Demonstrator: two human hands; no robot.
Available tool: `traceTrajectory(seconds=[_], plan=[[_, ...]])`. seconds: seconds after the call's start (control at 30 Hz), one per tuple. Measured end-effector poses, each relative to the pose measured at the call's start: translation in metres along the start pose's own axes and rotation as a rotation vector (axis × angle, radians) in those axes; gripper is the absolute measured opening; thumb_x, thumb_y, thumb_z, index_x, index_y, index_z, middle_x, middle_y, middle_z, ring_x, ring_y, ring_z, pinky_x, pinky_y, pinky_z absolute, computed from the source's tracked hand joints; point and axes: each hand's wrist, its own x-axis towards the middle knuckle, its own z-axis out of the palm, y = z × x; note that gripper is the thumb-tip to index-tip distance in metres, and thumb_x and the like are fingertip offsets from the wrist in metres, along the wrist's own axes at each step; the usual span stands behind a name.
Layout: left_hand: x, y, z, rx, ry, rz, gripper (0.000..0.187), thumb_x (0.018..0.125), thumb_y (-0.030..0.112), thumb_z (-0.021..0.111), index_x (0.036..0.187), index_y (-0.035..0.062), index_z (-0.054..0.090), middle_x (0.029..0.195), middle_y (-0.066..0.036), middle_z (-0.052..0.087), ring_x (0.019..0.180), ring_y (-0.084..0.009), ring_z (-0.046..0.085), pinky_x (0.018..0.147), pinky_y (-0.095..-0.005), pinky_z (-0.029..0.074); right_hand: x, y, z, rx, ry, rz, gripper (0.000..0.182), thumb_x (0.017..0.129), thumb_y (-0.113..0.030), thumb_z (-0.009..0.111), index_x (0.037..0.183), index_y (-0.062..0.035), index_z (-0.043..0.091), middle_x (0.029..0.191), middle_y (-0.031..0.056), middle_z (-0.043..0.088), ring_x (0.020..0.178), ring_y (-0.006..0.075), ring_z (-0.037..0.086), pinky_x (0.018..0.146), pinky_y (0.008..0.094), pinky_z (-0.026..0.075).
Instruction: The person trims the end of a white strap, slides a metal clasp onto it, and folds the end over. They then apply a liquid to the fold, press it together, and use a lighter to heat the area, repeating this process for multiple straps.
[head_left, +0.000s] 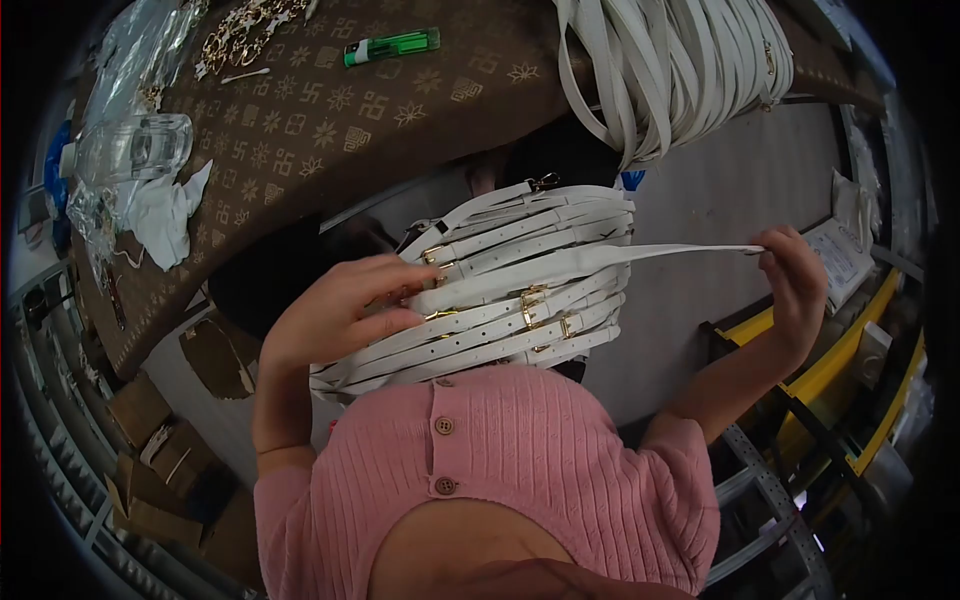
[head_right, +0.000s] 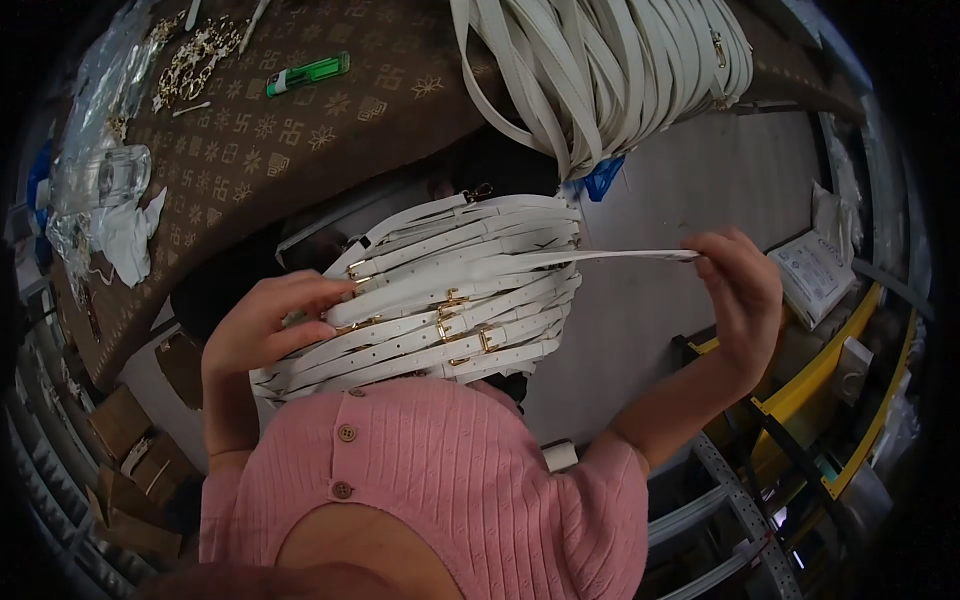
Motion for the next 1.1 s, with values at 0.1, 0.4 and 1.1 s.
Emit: traceTrajectory(seconds=[0.1,0.4,1.1], plan=[[-0.006,-0.001,0.011,-0.054,-0.09,-0.057,0.038,0.076,0.01,0.061,0.112,0.0034,0.054,0.089,-0.011,0.055,0.079,-0.024,0.053,0.069,-0.03,0.043,-0.026,0.041,-0.005,-0.211,0.056,0.213,0.015,0.073,0.002,0.056,0.087,0.0014,0.06,0.083,0.0107,0.058,0.076,0.0173,0.054,0.068,0.0237,0.041],[-0.008,0.025,0.022,0.213,0.024,-0.032,0.034,0.075,0.012,0.062,0.108,0.0052,0.056,0.098,-0.01,0.051,0.088,-0.0238,0.051,0.075,-0.0298,0.043,0.082,-0.001,0.067,-0.167,0.374,0.01,0.015,0.073,-0.008,0.063,0.087,-0.0006,0.062,0.082,0.0102,0.061,0.065,0.024,0.058,0.061,0.0292,0.046],[0.049,0.038,0.024,-0.481,0.255,0.167,0.019,0.09,0.013,0.044,0.102,-0.0012,0.048,0.095,-0.009,0.052,0.09,-0.0139,0.049,0.081,-0.0273,0.039,0.12,-0.106,0.134,0.943,-0.088,0.079,0.019,0.087,-0.018,0.053,0.077,-0.001,0.052,0.059,-0.0004,0.051,0.04,0.0018,0.041,0.036,0.0159,0.03]])
